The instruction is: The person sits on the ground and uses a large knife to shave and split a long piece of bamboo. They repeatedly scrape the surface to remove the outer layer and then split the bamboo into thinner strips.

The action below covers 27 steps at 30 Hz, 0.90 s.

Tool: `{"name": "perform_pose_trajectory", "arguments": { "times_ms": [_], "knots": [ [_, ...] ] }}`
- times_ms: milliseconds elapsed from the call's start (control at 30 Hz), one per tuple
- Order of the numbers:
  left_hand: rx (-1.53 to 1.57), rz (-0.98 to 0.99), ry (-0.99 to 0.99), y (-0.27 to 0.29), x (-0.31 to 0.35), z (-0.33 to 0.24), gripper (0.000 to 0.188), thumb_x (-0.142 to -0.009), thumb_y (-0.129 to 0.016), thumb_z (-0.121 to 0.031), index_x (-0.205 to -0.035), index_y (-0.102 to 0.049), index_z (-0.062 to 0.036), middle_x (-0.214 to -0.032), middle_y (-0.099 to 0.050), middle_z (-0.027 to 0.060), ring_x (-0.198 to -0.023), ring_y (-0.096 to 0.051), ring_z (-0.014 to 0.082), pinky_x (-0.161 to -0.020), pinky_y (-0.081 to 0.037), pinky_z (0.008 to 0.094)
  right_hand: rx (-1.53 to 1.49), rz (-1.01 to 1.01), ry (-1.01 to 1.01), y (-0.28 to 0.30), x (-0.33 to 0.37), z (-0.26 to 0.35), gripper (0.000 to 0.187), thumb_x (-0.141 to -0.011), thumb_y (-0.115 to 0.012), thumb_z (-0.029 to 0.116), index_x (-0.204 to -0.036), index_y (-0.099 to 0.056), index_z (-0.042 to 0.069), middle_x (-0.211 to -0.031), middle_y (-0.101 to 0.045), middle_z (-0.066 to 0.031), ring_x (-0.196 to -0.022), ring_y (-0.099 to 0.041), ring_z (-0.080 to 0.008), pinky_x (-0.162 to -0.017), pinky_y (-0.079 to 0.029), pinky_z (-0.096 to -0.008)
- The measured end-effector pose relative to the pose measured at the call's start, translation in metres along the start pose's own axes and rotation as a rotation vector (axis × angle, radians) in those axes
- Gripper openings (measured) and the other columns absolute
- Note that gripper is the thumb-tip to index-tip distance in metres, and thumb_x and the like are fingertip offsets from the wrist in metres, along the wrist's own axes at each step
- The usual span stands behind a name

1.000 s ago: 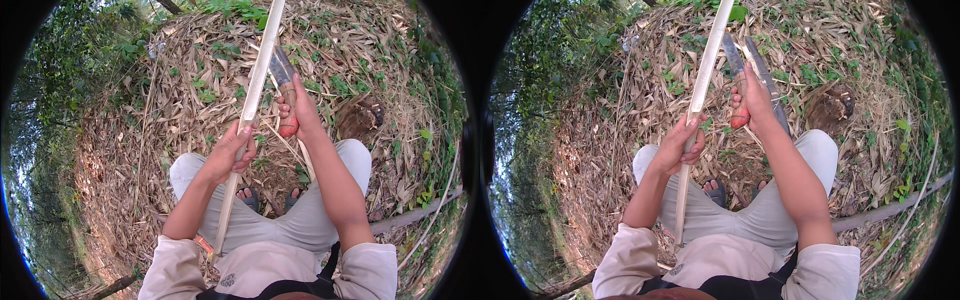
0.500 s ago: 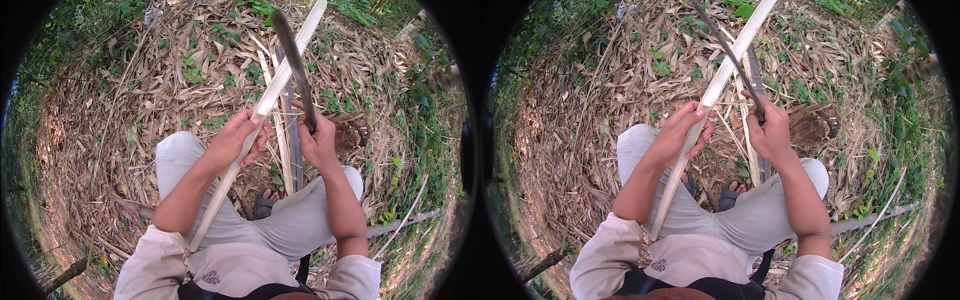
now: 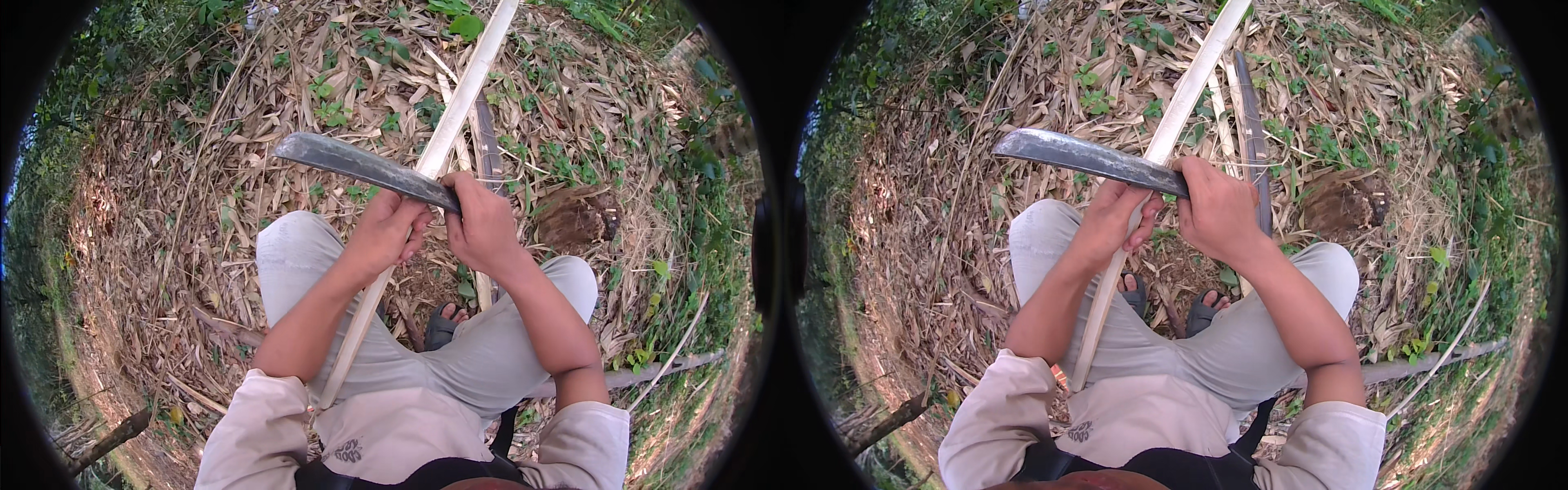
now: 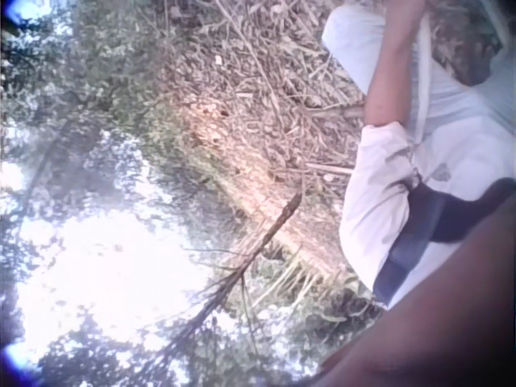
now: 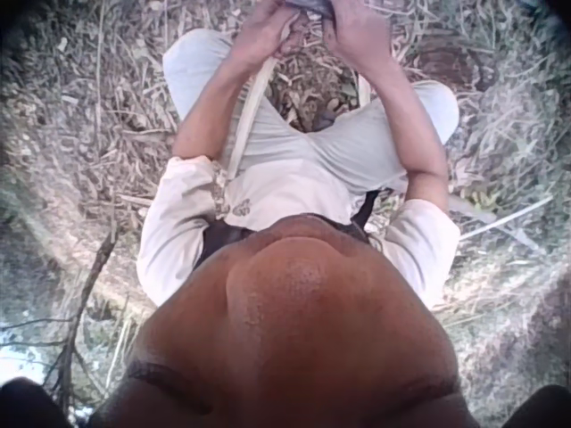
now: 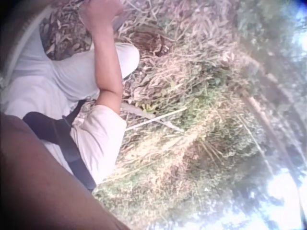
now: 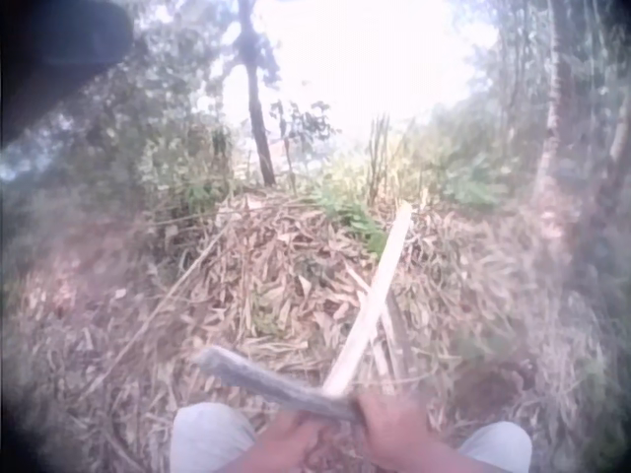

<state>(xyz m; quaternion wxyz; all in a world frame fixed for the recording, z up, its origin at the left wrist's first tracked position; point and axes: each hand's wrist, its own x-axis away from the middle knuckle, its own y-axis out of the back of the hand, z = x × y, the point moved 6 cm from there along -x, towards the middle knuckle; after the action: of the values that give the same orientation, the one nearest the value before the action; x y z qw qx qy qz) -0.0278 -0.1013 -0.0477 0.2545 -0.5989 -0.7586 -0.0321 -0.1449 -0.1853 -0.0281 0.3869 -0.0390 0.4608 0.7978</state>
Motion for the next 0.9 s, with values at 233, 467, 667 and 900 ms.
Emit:
{"name": "perform_pose_trajectory", "arguments": {
  "times_ms": [233, 467, 667, 900],
  "knots": [
    [-0.025, -0.062, -0.084, 0.010, 0.000, 0.006, 0.026, -0.108, -0.047, -0.030, -0.100, -0.054, -0.0059, -0.076, -0.048, 0.0000, -0.047, -0.041, 0.0055, -0.041, -0.031, 0.0208, -0.018, 0.104, -0.052, -0.014, -0.006, 0.006, 0.026, -0.075, -0.067, 0.005, -0.097, -0.054, 0.004, -0.073, -0.063, -0.0140, -0.066, -0.065, -0.0358, -0.058, -0.049, -0.0471],
    [-0.069, -0.154, 0.062, 0.014, 0.017, 0.009, 0.027, -0.106, -0.051, -0.024, -0.091, -0.055, -0.0026, -0.075, -0.053, -0.0004, -0.058, -0.043, 0.0047, -0.051, -0.035, 0.0246, 0.122, 0.086, -0.033, -0.031, -0.011, 0.002, 0.025, -0.073, -0.073, 0.012, -0.093, -0.058, 0.005, -0.073, -0.063, -0.0113, -0.064, -0.066, -0.0322, -0.056, -0.048, -0.0441],
    [-0.105, -0.236, -0.004, 0.013, 0.023, 0.010, 0.036, -0.108, -0.047, -0.031, -0.080, -0.050, -0.0092, -0.057, -0.034, -0.0067, -0.047, -0.027, 0.0037, -0.044, -0.021, 0.0247, 0.244, -0.110, 0.113, -0.035, -0.019, 0.004, 0.005, -0.078, -0.062, 0.009, -0.077, -0.057, 0.009, -0.068, -0.058, -0.0071, -0.062, -0.067, -0.0257, -0.054, -0.052, -0.0400],
    [-0.117, -0.177, 0.023, 0.014, 0.020, 0.016, 0.030, -0.110, -0.046, -0.031, -0.092, -0.052, -0.0081, -0.065, -0.039, -0.0060, -0.047, -0.027, 0.0029, -0.042, -0.021, 0.0236, 0.316, -0.163, 0.120, -0.033, -0.019, -0.010, 0.006, -0.076, -0.064, 0.011, -0.076, -0.058, 0.012, -0.067, -0.058, -0.0049, -0.059, -0.066, -0.0242, -0.053, -0.051, -0.0383]
  ]
}}
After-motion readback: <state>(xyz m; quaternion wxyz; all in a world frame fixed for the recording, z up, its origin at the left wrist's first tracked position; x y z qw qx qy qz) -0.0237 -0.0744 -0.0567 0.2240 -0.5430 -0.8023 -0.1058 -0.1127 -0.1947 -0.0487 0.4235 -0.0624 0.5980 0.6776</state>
